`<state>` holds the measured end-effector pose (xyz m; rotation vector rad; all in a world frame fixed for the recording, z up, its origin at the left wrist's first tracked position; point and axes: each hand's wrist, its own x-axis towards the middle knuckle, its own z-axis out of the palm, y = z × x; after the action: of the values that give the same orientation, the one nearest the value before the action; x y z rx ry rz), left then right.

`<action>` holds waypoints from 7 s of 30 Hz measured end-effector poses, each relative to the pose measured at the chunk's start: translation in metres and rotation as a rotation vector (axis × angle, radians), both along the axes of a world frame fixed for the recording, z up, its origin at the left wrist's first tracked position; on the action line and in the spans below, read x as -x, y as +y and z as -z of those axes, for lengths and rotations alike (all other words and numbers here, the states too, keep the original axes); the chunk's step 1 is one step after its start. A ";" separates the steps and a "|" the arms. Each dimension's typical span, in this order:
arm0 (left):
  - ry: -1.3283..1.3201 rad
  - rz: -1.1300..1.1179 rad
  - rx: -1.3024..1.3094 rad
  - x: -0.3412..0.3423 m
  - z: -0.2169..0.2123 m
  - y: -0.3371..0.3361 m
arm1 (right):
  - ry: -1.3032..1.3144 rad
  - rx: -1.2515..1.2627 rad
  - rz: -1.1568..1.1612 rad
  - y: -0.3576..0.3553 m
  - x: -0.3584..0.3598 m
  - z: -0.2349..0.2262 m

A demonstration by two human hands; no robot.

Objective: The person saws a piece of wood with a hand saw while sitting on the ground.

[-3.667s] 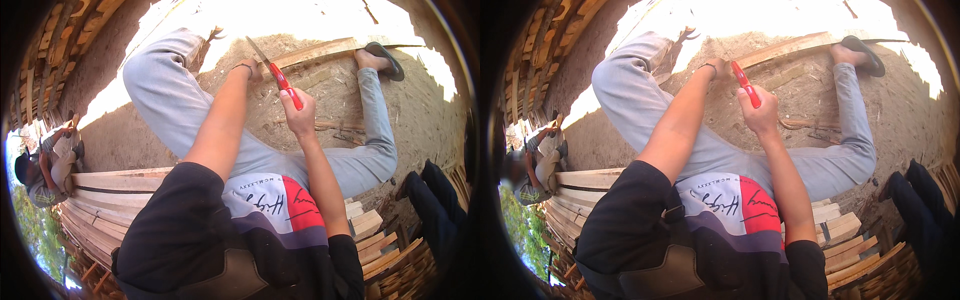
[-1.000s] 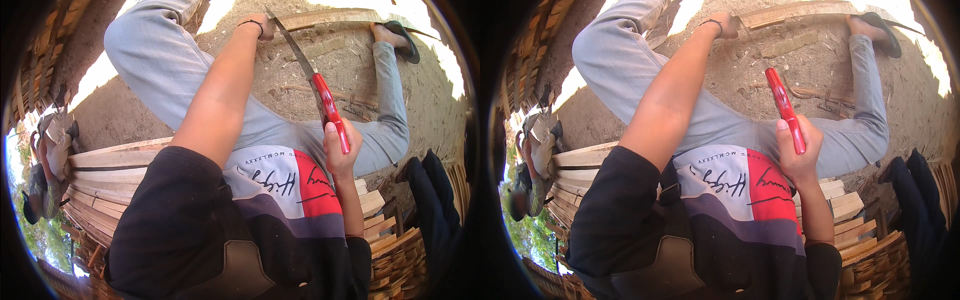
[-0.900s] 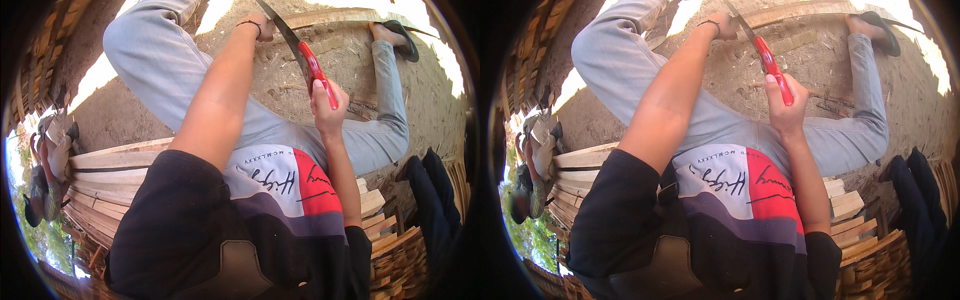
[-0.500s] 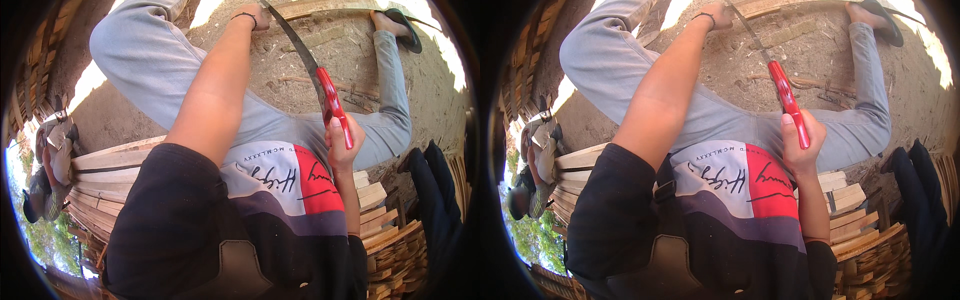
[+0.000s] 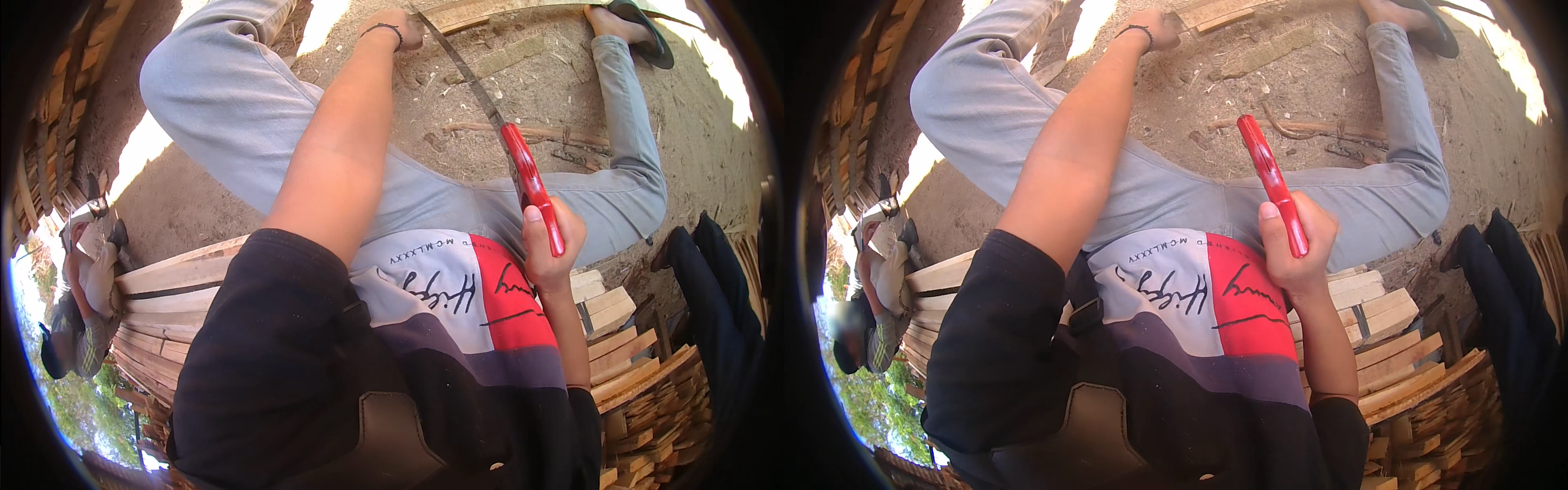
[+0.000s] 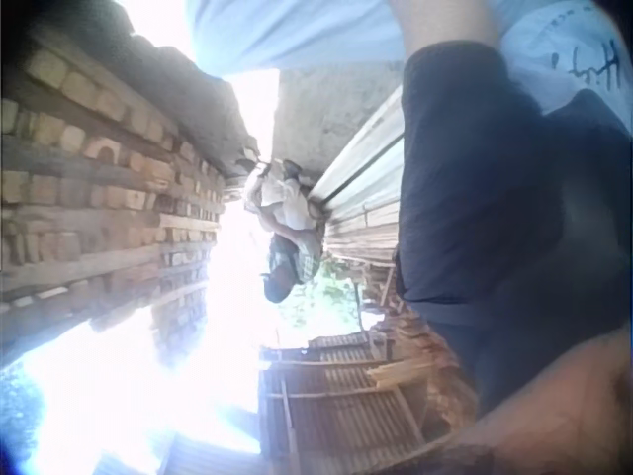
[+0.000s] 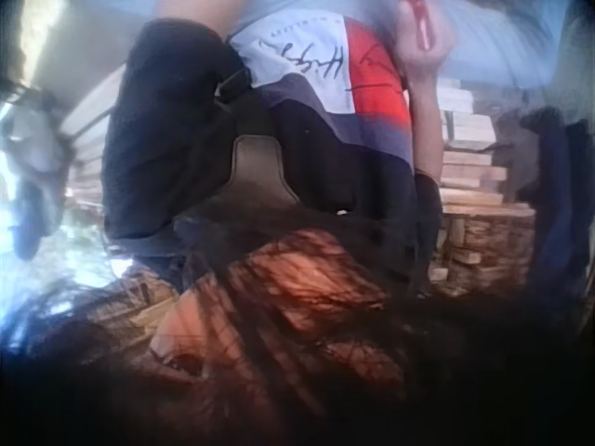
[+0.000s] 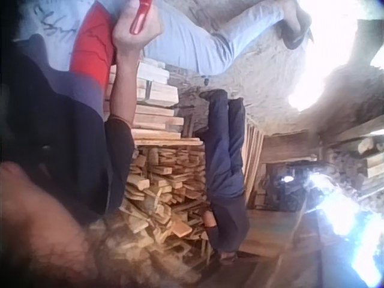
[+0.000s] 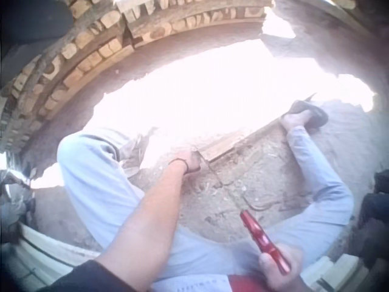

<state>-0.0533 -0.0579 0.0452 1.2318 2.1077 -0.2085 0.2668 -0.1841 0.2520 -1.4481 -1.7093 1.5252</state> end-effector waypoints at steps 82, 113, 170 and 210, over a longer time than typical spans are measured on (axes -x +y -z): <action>-0.032 0.109 0.089 -0.006 -0.031 0.014 | 0.069 -0.133 0.054 0.058 0.086 0.058; -0.014 0.121 0.101 -0.008 -0.039 0.015 | 0.092 -0.118 0.057 0.059 0.085 0.052; -0.071 0.087 -0.080 -0.010 -0.025 -0.001 | 0.000 -0.177 -0.032 0.046 0.074 0.046; -0.191 0.056 0.060 -0.001 -0.027 0.006 | 0.074 0.039 0.008 0.040 0.044 0.033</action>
<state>-0.0524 -0.0519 0.0718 1.2261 1.8922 -0.1707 0.2232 -0.1438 0.2195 -1.3984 -1.6377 1.5960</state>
